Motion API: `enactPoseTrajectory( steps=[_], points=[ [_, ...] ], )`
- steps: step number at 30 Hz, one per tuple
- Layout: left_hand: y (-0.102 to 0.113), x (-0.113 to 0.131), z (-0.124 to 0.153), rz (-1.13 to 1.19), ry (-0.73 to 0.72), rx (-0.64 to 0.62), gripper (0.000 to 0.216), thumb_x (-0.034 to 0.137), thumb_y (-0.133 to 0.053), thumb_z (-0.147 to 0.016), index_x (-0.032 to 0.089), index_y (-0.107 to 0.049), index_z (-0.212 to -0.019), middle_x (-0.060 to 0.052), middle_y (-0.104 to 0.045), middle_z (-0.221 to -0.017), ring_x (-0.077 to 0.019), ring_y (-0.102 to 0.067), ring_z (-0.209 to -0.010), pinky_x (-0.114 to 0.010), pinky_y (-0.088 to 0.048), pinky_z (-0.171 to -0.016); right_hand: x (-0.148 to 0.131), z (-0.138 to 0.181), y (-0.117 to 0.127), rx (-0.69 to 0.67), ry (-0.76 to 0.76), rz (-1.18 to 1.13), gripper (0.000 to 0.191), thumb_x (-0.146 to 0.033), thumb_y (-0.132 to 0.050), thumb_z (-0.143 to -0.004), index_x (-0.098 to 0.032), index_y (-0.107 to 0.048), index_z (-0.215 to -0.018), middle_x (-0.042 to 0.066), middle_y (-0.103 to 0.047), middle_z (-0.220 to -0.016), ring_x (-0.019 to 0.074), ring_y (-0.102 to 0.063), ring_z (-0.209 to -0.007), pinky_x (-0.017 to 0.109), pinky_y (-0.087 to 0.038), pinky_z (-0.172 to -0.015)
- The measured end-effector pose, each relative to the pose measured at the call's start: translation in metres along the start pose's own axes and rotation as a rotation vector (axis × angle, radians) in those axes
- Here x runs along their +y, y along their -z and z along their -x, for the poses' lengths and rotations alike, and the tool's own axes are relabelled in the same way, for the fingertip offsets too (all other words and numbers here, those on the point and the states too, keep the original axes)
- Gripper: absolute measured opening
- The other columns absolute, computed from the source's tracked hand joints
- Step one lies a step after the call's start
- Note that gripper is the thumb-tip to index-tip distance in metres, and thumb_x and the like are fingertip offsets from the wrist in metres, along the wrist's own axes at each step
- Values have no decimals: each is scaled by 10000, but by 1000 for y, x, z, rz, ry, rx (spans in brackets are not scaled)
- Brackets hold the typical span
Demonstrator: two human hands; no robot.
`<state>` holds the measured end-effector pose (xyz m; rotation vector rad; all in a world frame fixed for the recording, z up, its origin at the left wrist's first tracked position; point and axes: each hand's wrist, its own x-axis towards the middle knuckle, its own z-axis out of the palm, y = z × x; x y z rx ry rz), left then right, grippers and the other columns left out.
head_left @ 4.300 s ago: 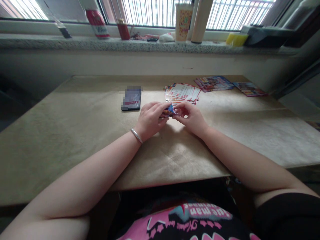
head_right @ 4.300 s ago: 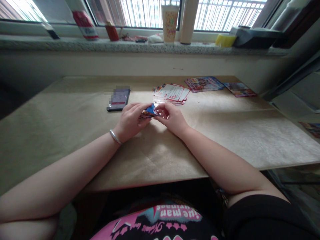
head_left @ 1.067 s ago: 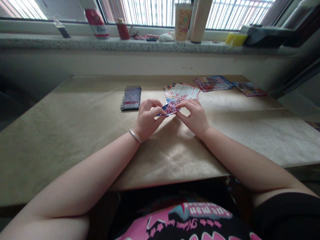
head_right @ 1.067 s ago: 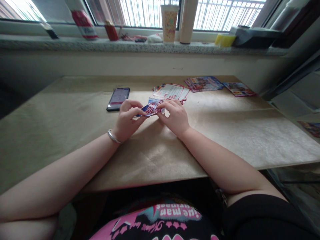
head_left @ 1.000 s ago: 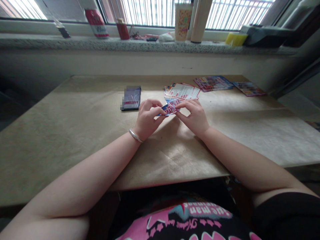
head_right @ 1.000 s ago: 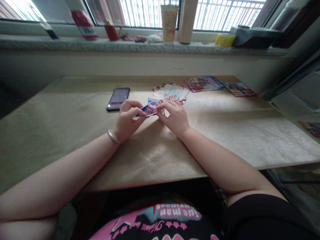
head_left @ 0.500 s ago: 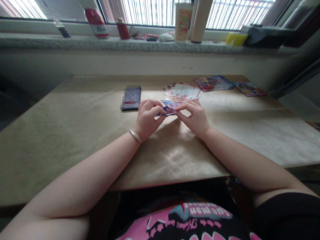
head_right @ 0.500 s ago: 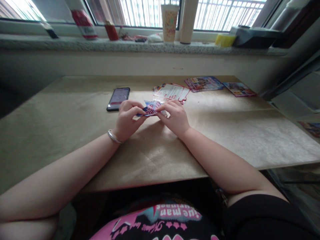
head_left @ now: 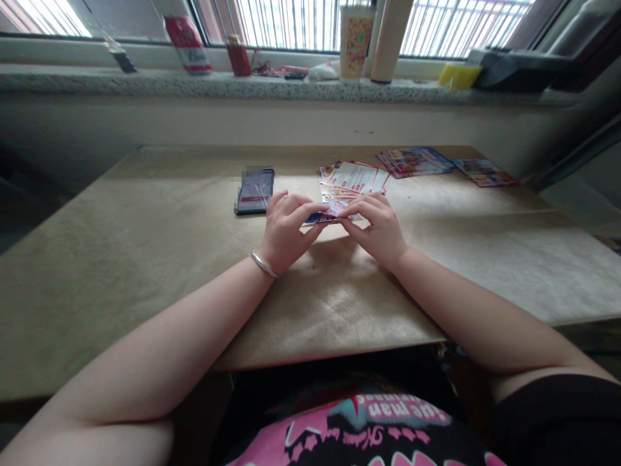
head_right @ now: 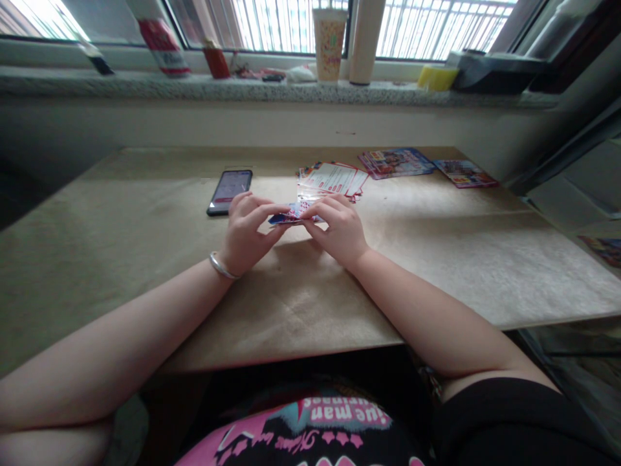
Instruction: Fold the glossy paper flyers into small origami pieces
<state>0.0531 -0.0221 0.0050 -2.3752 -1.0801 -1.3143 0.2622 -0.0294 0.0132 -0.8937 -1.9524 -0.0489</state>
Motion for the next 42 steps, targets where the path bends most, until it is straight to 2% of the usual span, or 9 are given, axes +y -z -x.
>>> enactPoseTrajectory(
  steps=[6, 10, 15, 20, 28, 37, 39, 42],
  points=[
    [-1, 0, 0, 2, 18, 6, 93, 351, -679, -857, 262, -698, -842, 11, -646, -804, -168, -585, -815, -417, -372, -1007, -1, 0, -1, -4, 6, -12, 42, -269, -667, -849, -259, -672, -809, 9, -719, -837, 208, -625, -884, 397, -481, -862],
    [0, 0, -1, 29, -4, 12, 113, 358, -669, -869, 257, -695, -824, 10, -639, -785, -162, -579, -795, -395, -396, -968, 0, 1, -2, 12, 13, -1, 49, -279, -676, -848, -255, -669, -806, 10, -712, -826, 207, -620, -869, 396, -478, -851],
    [0, -2, -2, 75, 1, -29, 235, 453, -658, -867, 236, -684, -780, -14, -642, -806, -168, -570, -795, -359, -438, -847, 0, 1, -1, -12, 17, -14, 90, -292, -661, -863, -263, -674, -779, 8, -711, -834, 201, -611, -870, 398, -474, -857],
    [-1, -4, -1, 127, 16, -41, 280, 485, -658, -862, 234, -673, -737, 0, -637, -745, -160, -574, -759, -352, -448, -813, 0, 0, 0, -27, 41, 8, 103, -301, -660, -861, -275, -686, -766, 7, -717, -833, 203, -617, -877, 399, -490, -849],
    [-2, -5, -1, 224, 25, -85, 172, 385, -689, -860, 221, -696, -910, -33, -702, -915, -173, -631, -883, -335, -479, -835, 0, 0, 2, 19, 20, -9, 96, -297, -657, -858, -263, -662, -768, 12, -708, -821, 206, -622, -855, 402, -485, -841],
    [-2, -5, 0, 224, 6, -67, 133, 339, -664, -880, 221, -711, -842, -11, -679, -768, -150, -620, -743, -302, -472, -751, -1, 1, 1, -45, 14, -20, 54, -256, -640, -845, -250, -623, -793, 20, -688, -847, 212, -598, -892, 394, -457, -863],
    [-2, -3, 0, 221, -1, -57, 124, 330, -674, -870, 211, -699, -897, -15, -683, -798, -153, -621, -761, -298, -471, -758, -2, 0, 2, -43, 6, -30, 64, -263, -642, -853, -249, -628, -793, 17, -688, -835, 210, -599, -885, 388, -455, -858],
    [-2, 0, 0, 163, 24, -67, 232, 337, -706, -839, 189, -655, -1010, -30, -690, -878, -172, -624, -828, -304, -467, -795, -1, 0, 2, -4, -25, -55, 93, -270, -644, -862, -242, -627, -775, 11, -685, -810, 202, -605, -856, 376, -456, -829]
  ],
)
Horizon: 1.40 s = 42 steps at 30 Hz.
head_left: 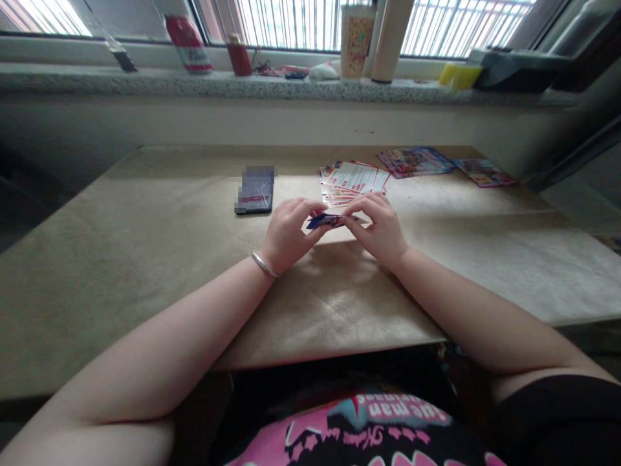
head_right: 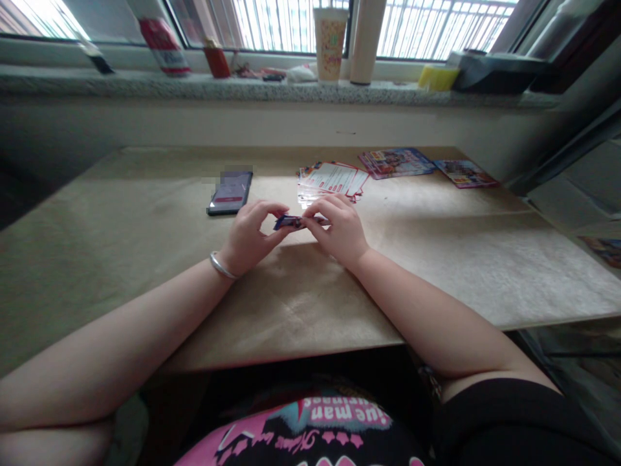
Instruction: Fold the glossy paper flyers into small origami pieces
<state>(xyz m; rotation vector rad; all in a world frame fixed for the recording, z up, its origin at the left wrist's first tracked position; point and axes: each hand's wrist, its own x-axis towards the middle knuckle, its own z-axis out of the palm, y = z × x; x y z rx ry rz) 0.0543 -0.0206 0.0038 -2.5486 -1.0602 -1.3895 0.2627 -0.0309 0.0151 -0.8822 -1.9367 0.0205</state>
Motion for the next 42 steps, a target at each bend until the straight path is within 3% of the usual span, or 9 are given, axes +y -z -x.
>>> enactPoseTrajectory(
  steps=[4, 8, 16, 21, 26, 32, 37, 42],
  points=[
    [0, 0, -1, -42, 9, -53, 165, 332, -693, -847, 196, -646, -928, -20, -690, -854, -179, -615, -837, -322, -456, -846, 2, -1, 0, 39, -13, -36, 111, -270, -668, -849, -235, -625, -753, 5, -683, -777, 192, -612, -810, 366, -455, -806],
    [1, -3, -1, 5, 49, -23, 91, 287, -665, -862, 202, -651, -833, -11, -677, -812, -169, -607, -812, -317, -460, -835, 4, -1, -2, -7, -22, -48, 94, -284, -684, -840, -235, -640, -774, 5, -696, -803, 193, -622, -841, 370, -454, -836],
    [4, 2, -3, 85, 58, 17, 143, 329, -650, -868, 187, -654, -883, -31, -674, -909, -171, -604, -877, -321, -469, -843, 1, 0, -1, -24, -15, -4, 64, -277, -661, -862, -241, -659, -810, 12, -707, -839, 201, -623, -886, 380, -463, -867],
    [2, 0, 0, 252, 245, 13, 175, 350, -622, -878, 179, -659, -874, -19, -609, -816, -130, -554, -728, -254, -464, -669, 2, 2, -4, 8, -136, -100, 75, -250, -627, -857, -232, -650, -925, 23, -705, -912, 197, -626, -910, 363, -486, -832],
    [-4, -6, 3, 586, 466, 3, 365, 479, -605, -884, 191, -588, -1109, 7, -590, -761, -99, -544, -611, -214, -449, -563, 5, 5, -6, -53, -316, -298, 143, -306, -617, -847, -219, -605, -960, 20, -684, -933, 153, -620, -771, 312, -504, -725],
    [-4, -5, -1, 752, 551, 40, 404, 490, -673, -830, 219, -527, -1092, 30, -587, -757, -94, -587, -595, -197, -482, -546, 5, 4, -6, -118, -312, -340, 288, -325, -655, -799, -221, -588, -1058, 38, -675, -1029, 169, -620, -823, 312, -506, -727],
    [-6, -9, 0, 731, 585, 33, 310, 451, -676, -830, 198, -568, -972, 11, -610, -772, -105, -615, -640, -200, -509, -574, 6, 3, -6, -122, -316, -318, 255, -321, -652, -800, -216, -624, -1030, 35, -684, -983, 177, -620, -826, 319, -508, -733],
    [-8, -10, 3, 697, 599, 30, 296, 437, -649, -850, 214, -542, -1013, -2, -609, -902, -92, -605, -626, -202, -515, -551, 12, 4, -9, -119, -386, -391, 250, -349, -641, -822, -199, -653, -1022, 52, -690, -1002, 153, -620, -750, 311, -518, -687]
  ],
)
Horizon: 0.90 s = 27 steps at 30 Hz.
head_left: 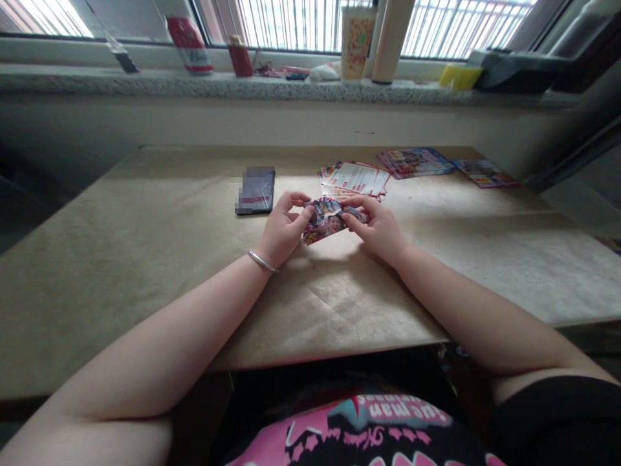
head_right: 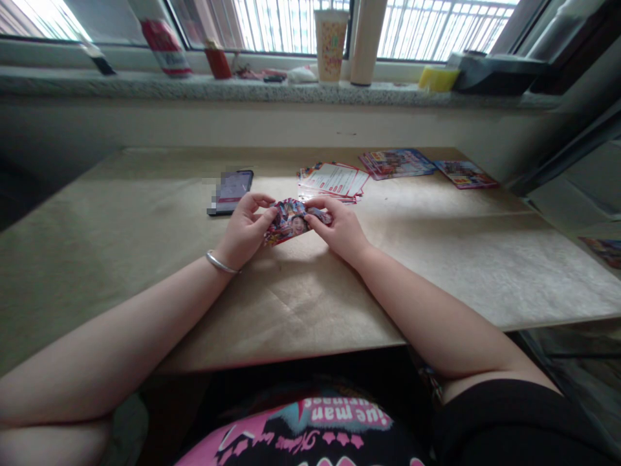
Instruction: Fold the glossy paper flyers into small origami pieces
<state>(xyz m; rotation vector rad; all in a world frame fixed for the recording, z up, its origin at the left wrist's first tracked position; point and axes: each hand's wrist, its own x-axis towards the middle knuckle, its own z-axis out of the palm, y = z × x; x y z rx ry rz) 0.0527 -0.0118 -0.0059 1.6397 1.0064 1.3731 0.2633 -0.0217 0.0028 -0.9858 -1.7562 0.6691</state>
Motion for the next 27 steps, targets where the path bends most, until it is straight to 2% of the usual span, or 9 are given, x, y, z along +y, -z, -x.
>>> enactPoseTrajectory(
  steps=[3, 5, 8, 11, 15, 20, 23, 27],
  points=[
    [2, 1, 0, -85, -62, -7, 329, 473, -607, -872, 198, -573, -1049, -56, -581, -1075, -102, -613, -718, -237, -554, -647, 4, -2, 0, 14, -60, -33, 299, -376, -659, -806, -190, -666, -1041, 64, -687, -989, 139, -611, -705, 288, -513, -623],
    [4, 1, 0, -132, -99, -22, 398, 492, -616, -859, 192, -588, -1119, -97, -511, -1224, -128, -620, -836, -265, -569, -732, 4, -3, 0, 30, -117, -66, 326, -395, -665, -797, -184, -664, -1046, 53, -683, -924, 121, -593, -653, 276, -505, -595],
    [6, -3, 0, -85, -83, -120, 561, 522, -643, -827, 237, -517, -1294, -122, -414, -1364, -187, -607, -1006, -308, -574, -806, 5, -6, 0, 44, -231, -174, 368, -440, -673, -776, -179, -643, -1033, 16, -660, -809, 88, -543, -554, 255, -482, -538],
    [6, -6, 1, -94, -97, -209, 728, 511, -715, -764, 280, -433, -1393, -119, -384, -1415, -234, -572, -1126, -346, -553, -883, 8, -9, 1, 55, -349, -292, 416, -489, -707, -736, -188, -622, -1011, -20, -626, -739, 63, -506, -500, 225, -449, -486],
    [5, -4, 0, -275, -125, -223, 731, 425, -731, -760, 220, -451, -1403, -143, -442, -1374, -225, -577, -1100, -339, -535, -887, 14, -11, 3, -12, -463, -373, 448, -552, -745, -685, -190, -620, -918, -27, -601, -717, 50, -479, -477, 194, -385, -417],
    [5, 1, -2, -351, -120, -152, 539, 398, -625, -846, 146, -544, -1316, -145, -540, -1275, -211, -585, -1078, -321, -521, -886, 16, -10, 3, -129, -442, -334, 471, -638, -689, -710, -194, -653, -864, -31, -584, -658, 66, -434, -482, 198, -335, -402],
    [5, 0, -2, -337, -88, -99, 439, 418, -597, -869, 140, -610, -1208, -129, -591, -1193, -209, -587, -1075, -329, -509, -909, 15, -8, 4, -177, -423, -252, 465, -634, -656, -737, -197, -691, -891, -9, -635, -724, 100, -503, -579, 200, -361, -434],
    [5, -4, -2, -281, -30, -65, 387, 459, -603, -865, 158, -638, -1106, -100, -639, -1091, -181, -619, -926, -302, -525, -810, 14, -6, 6, -248, -395, -227, 423, -590, -651, -762, -195, -701, -905, 13, -680, -790, 137, -570, -650, 233, -420, -499]
  ],
)
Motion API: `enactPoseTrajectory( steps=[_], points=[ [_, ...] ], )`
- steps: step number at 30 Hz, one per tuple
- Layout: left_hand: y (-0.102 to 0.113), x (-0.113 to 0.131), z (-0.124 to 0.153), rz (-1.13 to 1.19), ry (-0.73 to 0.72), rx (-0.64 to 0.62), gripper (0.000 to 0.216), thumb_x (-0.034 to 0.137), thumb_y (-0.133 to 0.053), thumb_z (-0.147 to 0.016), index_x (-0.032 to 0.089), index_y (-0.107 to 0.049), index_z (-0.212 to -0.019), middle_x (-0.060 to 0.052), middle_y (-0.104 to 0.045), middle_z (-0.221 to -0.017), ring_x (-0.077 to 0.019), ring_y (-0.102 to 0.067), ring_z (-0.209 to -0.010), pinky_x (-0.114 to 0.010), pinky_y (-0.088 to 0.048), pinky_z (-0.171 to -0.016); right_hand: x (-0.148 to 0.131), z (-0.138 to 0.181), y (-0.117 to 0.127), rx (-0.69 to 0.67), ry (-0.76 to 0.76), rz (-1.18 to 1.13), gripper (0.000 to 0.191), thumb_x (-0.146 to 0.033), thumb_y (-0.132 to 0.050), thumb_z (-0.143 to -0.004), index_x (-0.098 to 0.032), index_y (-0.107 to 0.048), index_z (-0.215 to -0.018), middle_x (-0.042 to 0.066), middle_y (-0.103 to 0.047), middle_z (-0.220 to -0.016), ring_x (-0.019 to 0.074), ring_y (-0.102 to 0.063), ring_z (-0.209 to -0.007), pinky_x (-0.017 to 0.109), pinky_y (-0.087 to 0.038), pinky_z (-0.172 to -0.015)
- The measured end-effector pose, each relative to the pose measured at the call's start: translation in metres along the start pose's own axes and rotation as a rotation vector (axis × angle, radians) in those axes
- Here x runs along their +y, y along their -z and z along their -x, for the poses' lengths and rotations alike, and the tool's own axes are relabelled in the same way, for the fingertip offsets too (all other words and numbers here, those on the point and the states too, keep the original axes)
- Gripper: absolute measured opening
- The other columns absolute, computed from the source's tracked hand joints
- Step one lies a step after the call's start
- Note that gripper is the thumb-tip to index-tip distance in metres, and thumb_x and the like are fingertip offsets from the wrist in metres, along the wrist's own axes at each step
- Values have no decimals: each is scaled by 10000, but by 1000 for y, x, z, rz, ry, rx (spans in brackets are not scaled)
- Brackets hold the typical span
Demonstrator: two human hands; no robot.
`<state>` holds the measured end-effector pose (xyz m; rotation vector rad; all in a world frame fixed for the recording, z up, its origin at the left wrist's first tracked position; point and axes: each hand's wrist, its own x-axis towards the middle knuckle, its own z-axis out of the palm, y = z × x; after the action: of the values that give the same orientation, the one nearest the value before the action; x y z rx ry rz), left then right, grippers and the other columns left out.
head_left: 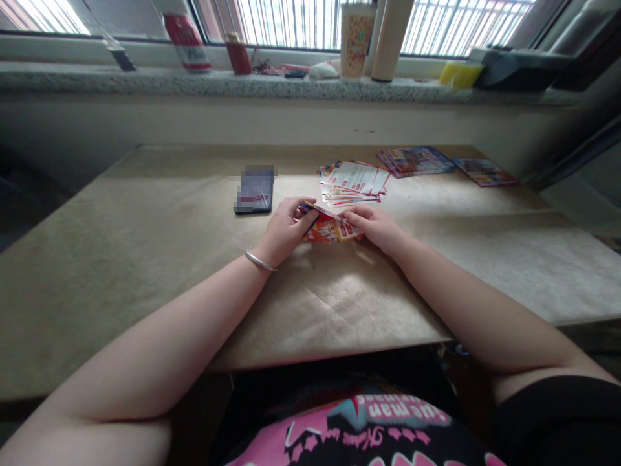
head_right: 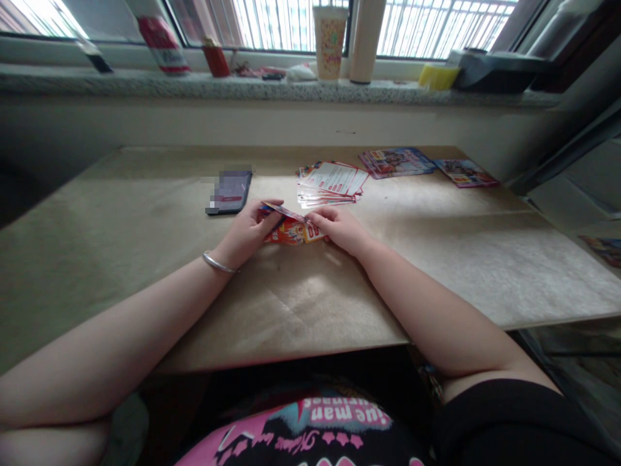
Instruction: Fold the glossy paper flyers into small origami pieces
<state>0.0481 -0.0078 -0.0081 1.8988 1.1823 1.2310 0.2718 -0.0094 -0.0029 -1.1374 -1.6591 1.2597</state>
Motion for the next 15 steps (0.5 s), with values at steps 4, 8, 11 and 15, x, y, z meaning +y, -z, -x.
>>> enactPoseTrajectory(
  steps=[4, 8, 11, 15],
  points=[
    [0, -2, -2, 13, 11, 15, 382, 505, -595, -848, 160, -651, -1000, -81, -654, -987, -182, -610, -866, -291, -517, -756, -2, 3, 0, -87, 6, -58, 340, -486, -715, -744, -197, -693, -921, 22, -709, -822, 147, -629, -709, 272, -507, -636],
    [1, 2, -3, 21, 32, -27, 394, 547, -582, -836, 164, -652, -898, -54, -654, -883, -183, -599, -807, -282, -502, -704, -4, 5, -2, -124, -45, -85, 353, -424, -730, -748, -210, -665, -1021, 10, -710, -764, 144, -637, -643, 287, -525, -599],
    [1, 7, -2, 30, 52, -59, 399, 564, -619, -806, 167, -643, -841, -39, -654, -823, -178, -599, -774, -266, -493, -657, -4, 6, -2, -146, -26, -110, 383, -427, -723, -760, -211, -645, -1066, 23, -724, -837, 156, -662, -691, 297, -548, -610],
    [-1, 11, 1, 128, 130, -88, 409, 559, -679, -756, 170, -603, -856, -23, -664, -772, -161, -627, -663, -246, -480, -566, -2, 5, -4, -162, 39, -125, 469, -418, -744, -734, -226, -597, -1135, 42, -698, -1086, 117, -652, -704, 266, -553, -618]
  ],
)
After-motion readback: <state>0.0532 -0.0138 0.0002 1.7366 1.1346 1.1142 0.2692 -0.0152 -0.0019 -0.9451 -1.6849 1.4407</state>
